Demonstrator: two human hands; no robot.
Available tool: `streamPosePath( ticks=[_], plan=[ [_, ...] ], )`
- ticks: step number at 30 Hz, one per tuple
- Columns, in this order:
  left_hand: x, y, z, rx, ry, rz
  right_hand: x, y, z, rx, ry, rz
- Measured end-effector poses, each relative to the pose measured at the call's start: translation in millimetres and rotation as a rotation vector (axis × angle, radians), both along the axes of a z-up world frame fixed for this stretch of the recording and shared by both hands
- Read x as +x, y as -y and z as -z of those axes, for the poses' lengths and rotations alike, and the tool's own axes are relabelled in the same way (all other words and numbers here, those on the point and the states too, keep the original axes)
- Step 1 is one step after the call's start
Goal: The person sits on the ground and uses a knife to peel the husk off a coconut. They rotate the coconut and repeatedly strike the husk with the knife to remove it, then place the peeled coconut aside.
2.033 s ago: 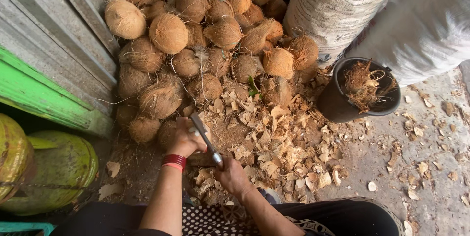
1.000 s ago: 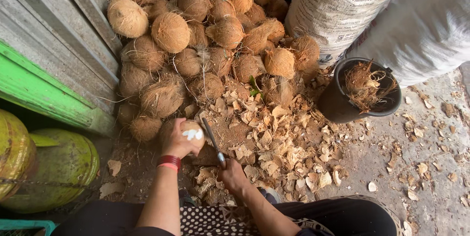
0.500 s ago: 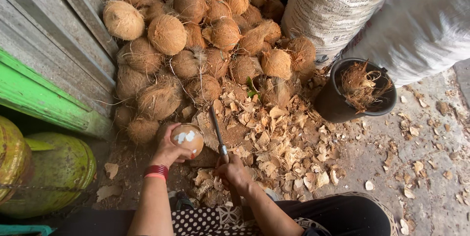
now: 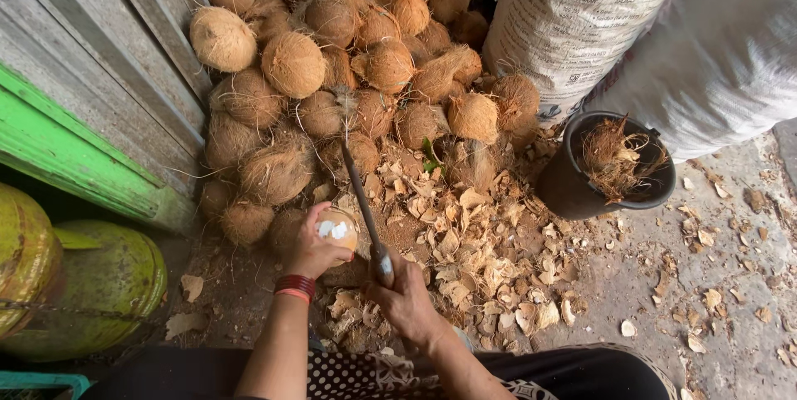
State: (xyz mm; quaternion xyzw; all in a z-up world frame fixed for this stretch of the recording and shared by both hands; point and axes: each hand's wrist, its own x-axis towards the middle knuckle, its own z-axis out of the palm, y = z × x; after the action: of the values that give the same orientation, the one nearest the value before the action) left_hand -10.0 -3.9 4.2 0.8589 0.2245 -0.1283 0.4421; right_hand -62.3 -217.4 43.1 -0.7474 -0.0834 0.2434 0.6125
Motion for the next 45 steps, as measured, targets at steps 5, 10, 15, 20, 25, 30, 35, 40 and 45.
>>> streamPosePath(
  ticks=[5, 10, 15, 20, 25, 30, 35, 40, 45],
  plan=[
    [5, 9, -10, 0.064, -0.142, -0.011, -6, -13, 30, -0.013, -0.160, 0.117],
    [-10, 11, -2, 0.078, -0.078, -0.043, -7, -18, 59, -0.211, -0.513, 0.044],
    [-5, 7, 6, -0.095, 0.284, -0.031, 3, -14, 32, -0.255, -0.286, -0.011],
    [2, 5, 2, -0.042, 0.068, -0.050, -5, 1, 1, -0.146, -0.186, 0.037],
    [2, 14, 3, 0.039, 0.061, -0.020, -11, -9, 28, 0.151, -0.024, 0.142],
    [-5, -1, 23, 0.106, 0.161, 0.009, 18, -14, 77, -0.362, -0.710, 0.202],
    [-9, 9, 56, -0.253, 0.475, -0.006, 18, 15, 112, -0.181, -0.596, 0.169],
    [-4, 20, 57, -0.225, 0.272, -0.262, 22, 23, 142, -0.295, -0.566, 0.114],
    [-22, 21, 2, -0.441, 0.018, -0.546, 24, 37, 155, -0.305, -0.550, 0.086]
  ],
)
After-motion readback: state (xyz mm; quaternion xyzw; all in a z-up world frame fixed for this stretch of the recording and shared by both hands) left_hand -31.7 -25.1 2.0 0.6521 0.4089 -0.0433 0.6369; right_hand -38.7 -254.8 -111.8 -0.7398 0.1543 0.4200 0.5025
